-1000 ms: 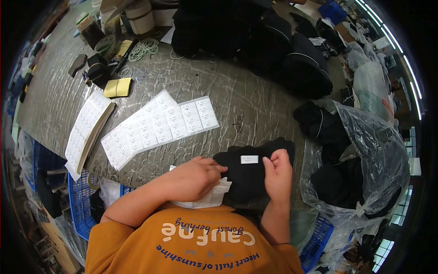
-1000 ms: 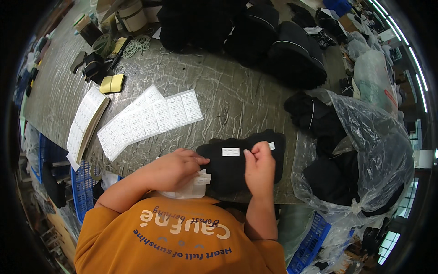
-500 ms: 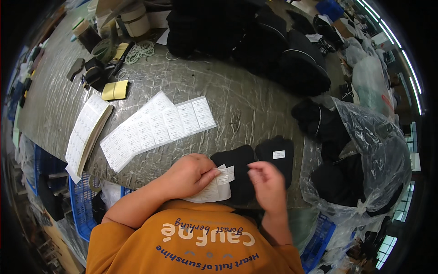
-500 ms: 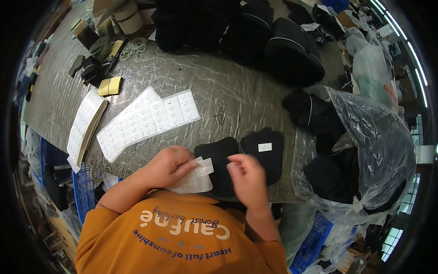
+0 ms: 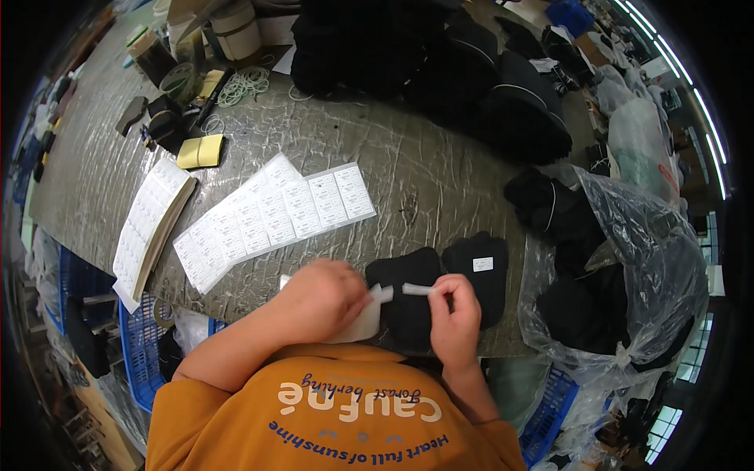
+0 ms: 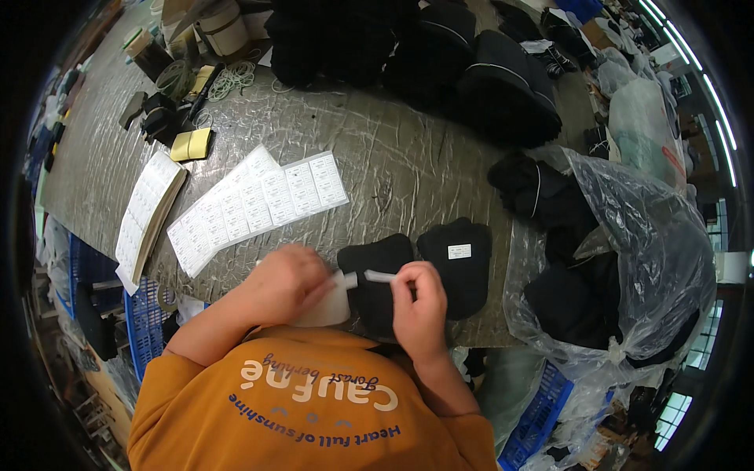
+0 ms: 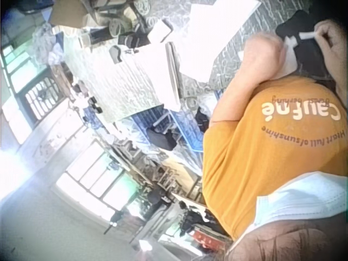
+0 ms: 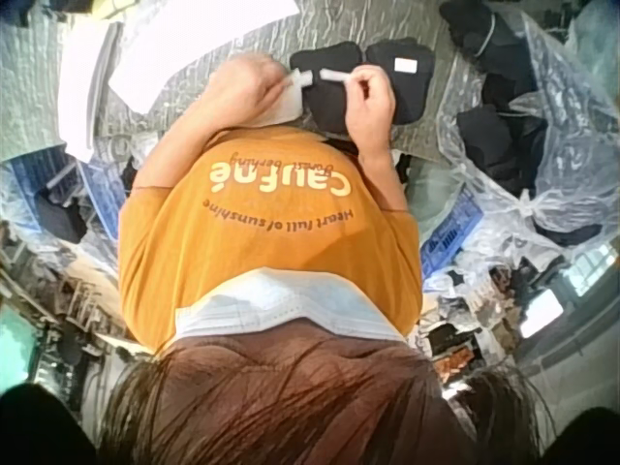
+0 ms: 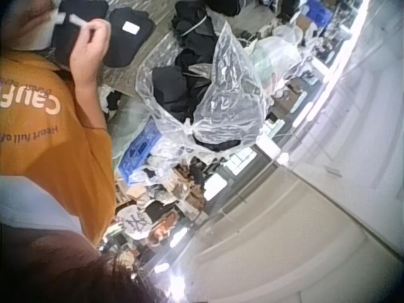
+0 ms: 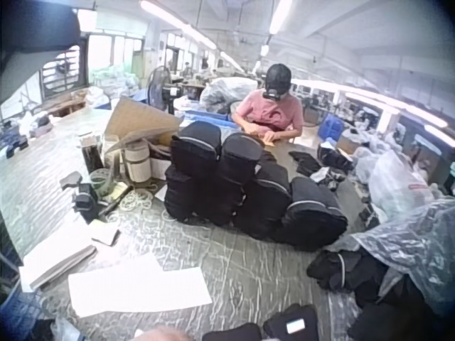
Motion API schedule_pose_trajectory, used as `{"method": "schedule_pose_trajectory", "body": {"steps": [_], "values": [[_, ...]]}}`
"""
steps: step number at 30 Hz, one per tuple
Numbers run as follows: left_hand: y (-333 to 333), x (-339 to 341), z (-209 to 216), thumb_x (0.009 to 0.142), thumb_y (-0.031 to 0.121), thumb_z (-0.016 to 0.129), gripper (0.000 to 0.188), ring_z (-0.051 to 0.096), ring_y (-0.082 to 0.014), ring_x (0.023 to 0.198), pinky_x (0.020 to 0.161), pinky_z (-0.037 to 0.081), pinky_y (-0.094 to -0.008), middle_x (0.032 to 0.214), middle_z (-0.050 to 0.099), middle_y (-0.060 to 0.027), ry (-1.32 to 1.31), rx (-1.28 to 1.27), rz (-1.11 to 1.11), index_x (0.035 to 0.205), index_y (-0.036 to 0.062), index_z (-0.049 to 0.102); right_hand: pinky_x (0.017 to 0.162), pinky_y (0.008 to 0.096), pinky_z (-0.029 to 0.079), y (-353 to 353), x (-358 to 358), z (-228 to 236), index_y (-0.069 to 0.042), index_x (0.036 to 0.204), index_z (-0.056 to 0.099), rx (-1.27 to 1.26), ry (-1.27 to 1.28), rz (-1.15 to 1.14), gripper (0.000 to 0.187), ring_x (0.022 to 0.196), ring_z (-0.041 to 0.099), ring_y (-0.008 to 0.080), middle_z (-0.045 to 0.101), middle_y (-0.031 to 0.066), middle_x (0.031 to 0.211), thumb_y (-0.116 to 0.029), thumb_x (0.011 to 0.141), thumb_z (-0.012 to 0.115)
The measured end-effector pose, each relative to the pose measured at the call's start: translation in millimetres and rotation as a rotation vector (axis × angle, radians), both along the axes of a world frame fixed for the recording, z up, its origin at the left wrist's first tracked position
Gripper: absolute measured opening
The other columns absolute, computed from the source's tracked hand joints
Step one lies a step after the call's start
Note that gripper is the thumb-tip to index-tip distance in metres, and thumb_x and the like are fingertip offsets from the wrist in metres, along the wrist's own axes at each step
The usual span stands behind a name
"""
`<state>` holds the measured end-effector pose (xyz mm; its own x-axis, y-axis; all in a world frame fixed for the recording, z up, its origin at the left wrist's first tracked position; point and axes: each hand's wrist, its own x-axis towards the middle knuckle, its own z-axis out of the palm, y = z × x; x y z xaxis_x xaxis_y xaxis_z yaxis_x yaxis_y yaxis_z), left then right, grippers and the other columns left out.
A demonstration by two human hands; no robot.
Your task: Peeling white stickers from a sheet and applying them to black shoe components.
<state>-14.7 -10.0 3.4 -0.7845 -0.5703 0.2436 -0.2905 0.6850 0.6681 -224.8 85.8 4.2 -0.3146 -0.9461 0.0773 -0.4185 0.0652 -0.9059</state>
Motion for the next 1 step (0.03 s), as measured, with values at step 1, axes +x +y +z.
{"method": "schedule_pose_trajectory", "body": {"steps": [1], "values": [[-0.8, 1.0, 0.4, 0.081, 0.018, 0.070, 0.014, 0.063, -0.0309, 0.083, 0.076, 0.048, -0.0426, 0.084, 0.068, -0.0110, -0.072, 0.040, -0.144, 0.083, 0.0044, 0.065, 0.070, 0.0312, 0.048, -1.1, -5.0, -10.3, -0.001, 0.085, 0.055, -0.031, -0.024, -0.057, 0.007, 0.075, 0.056, 0.0238, 0.058, 0.0106, 0.093, 0.002, 0.087, 0.060]]}}
